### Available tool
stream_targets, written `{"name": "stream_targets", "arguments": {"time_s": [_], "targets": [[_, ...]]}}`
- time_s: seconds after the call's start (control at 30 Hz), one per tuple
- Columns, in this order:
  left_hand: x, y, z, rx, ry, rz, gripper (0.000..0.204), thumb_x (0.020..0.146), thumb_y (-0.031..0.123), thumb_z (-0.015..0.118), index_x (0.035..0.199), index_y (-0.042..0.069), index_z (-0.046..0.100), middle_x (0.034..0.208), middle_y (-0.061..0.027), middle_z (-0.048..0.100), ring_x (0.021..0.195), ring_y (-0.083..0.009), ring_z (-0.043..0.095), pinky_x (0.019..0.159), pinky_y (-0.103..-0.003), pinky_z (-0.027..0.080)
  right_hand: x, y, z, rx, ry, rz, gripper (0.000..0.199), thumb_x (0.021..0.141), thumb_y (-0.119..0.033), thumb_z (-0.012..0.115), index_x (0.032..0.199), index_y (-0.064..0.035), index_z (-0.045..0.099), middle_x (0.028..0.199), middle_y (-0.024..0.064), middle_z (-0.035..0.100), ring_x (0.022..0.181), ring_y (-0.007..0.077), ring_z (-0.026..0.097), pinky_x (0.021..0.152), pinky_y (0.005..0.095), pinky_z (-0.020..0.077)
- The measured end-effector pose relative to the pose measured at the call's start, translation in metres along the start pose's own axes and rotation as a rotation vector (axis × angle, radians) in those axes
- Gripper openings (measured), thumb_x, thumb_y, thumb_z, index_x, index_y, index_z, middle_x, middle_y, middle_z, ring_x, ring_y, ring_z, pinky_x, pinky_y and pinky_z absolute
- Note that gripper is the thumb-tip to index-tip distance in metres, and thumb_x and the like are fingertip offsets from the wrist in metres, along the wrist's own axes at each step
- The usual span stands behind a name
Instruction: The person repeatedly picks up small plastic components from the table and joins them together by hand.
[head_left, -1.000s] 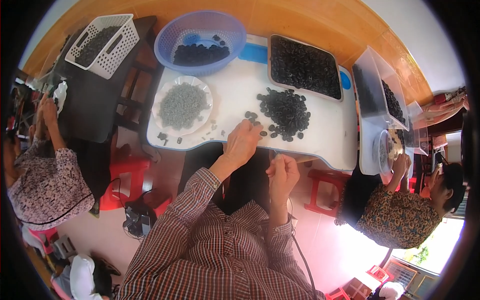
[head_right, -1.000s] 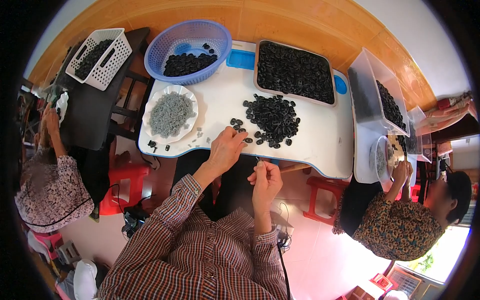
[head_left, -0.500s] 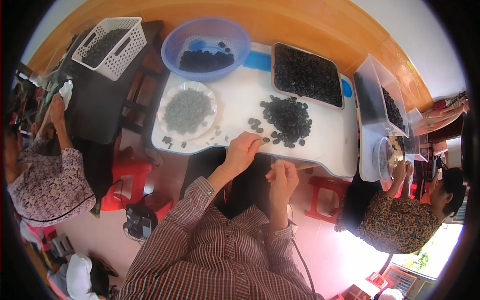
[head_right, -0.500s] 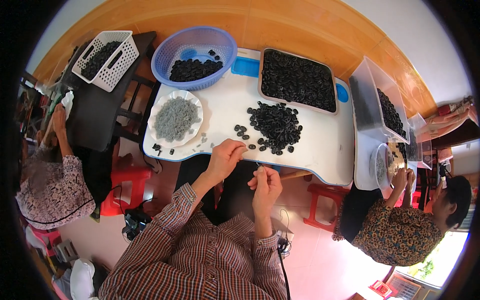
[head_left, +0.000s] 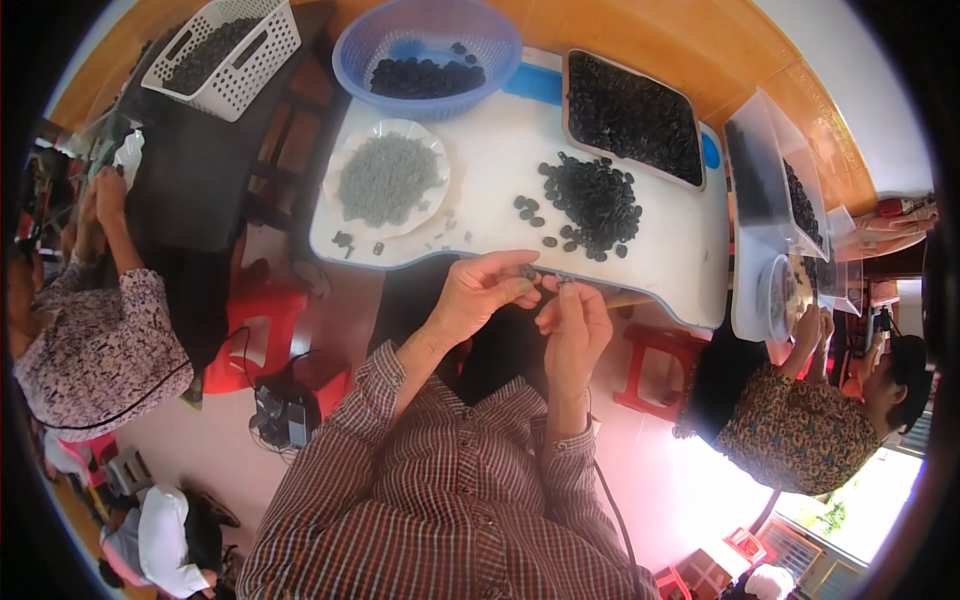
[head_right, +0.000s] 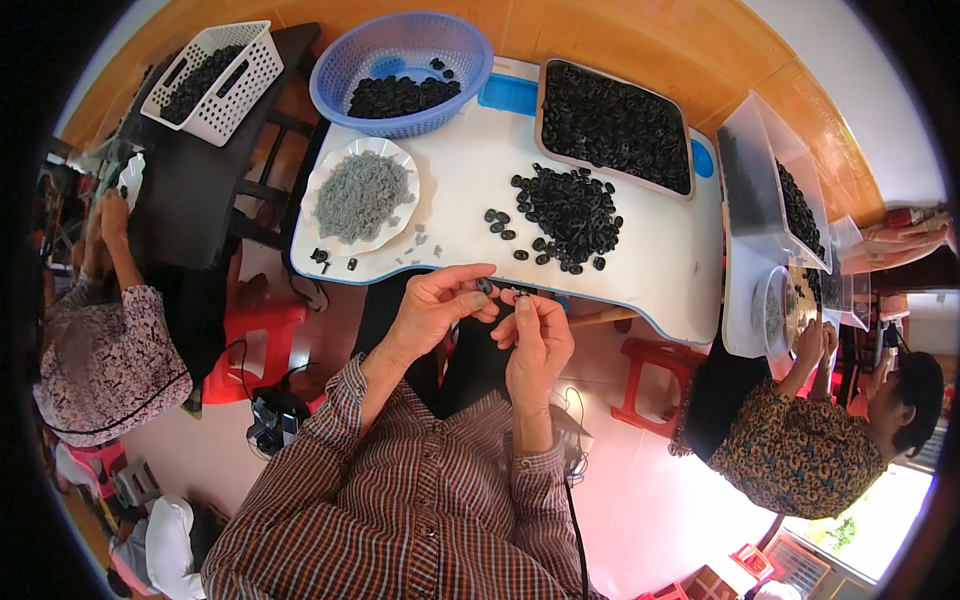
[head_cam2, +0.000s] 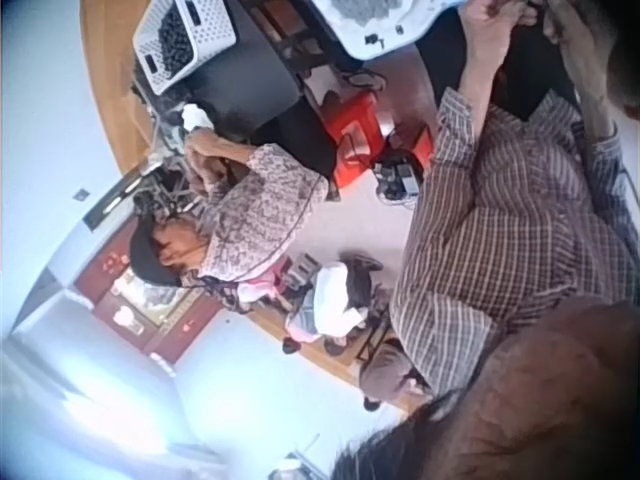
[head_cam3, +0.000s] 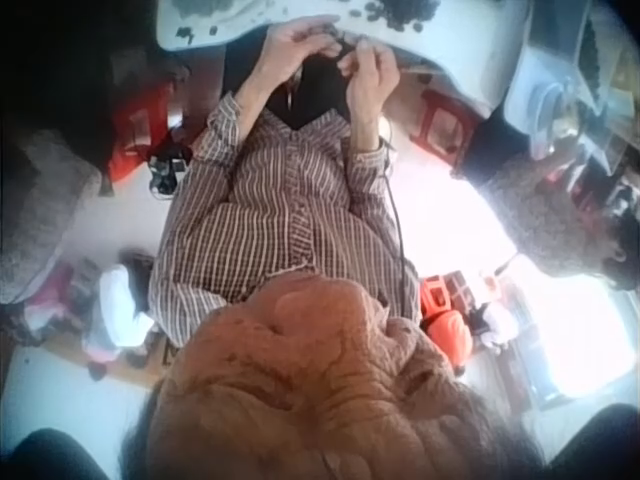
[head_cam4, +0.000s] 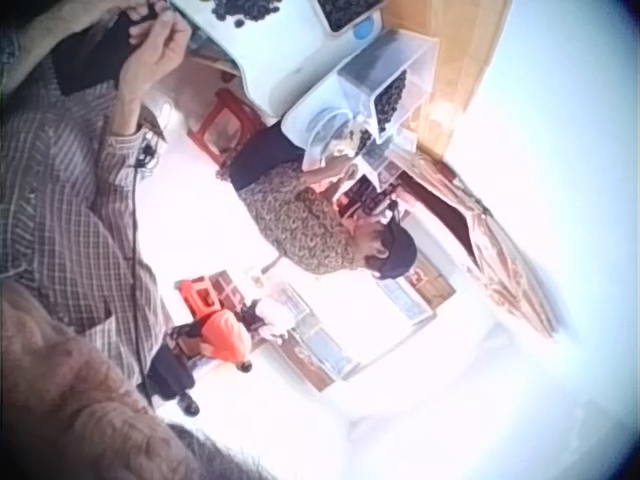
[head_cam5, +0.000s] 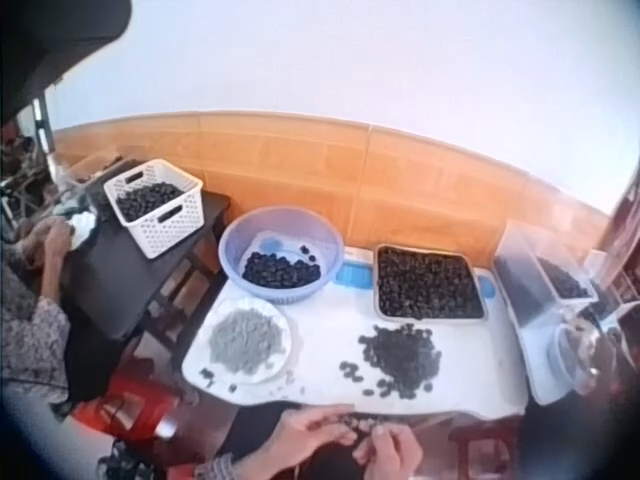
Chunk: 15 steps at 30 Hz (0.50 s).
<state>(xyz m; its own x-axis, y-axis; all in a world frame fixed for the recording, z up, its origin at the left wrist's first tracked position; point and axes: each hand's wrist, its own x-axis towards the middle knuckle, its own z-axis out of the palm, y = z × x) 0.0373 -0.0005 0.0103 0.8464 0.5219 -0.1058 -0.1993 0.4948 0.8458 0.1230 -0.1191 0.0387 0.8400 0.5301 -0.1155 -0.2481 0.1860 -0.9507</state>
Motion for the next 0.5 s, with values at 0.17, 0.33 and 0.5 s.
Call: {"name": "stream_targets", "arguments": {"time_s": [0.17,0.33,0.5], "targets": [[-0.01,-0.007,-0.004,0.045,0.0,0.042,0.034,0.087,-0.003,0.062,0.12,-0.001,0.059,0.092,-0.0084,0.068,0.08,-0.0122,0.065,0.075,-0.024,0.055,-0.005,0.002,0.004,-0.028,-0.026,-0.033,0.013,0.095,-0.011,0.055,0.095,0.0013,0.057,0.094,0.0122,0.068,0.056,0.0076,0.054,0.049,0.0187,0.041],[-0.015,-0.005,-0.004,0.081,0.037,0.071,0.035,0.086,-0.006,0.062,0.12,-0.003,0.059,0.091,-0.0091,0.068,0.079,-0.0128,0.066,0.075,-0.025,0.055,-0.007,0.005,0.008,-0.075,-0.047,-0.022,0.013,0.095,-0.011,0.055,0.095,0.0013,0.057,0.094,0.0108,0.068,0.056,0.007,0.054,0.049,0.0181,0.0415],[-0.017,-0.005,-0.004,0.056,0.043,0.057,0.034,0.086,-0.006,0.061,0.12,-0.002,0.06,0.099,-0.0082,0.067,0.083,-0.0118,0.065,0.077,-0.022,0.053,-0.009,0.009,0.012,-0.098,-0.062,-0.035,0.013,0.095,-0.011,0.055,0.096,0.0011,0.058,0.093,0.0094,0.068,0.057,0.0066,0.055,0.05,0.0177,0.0425]]}}
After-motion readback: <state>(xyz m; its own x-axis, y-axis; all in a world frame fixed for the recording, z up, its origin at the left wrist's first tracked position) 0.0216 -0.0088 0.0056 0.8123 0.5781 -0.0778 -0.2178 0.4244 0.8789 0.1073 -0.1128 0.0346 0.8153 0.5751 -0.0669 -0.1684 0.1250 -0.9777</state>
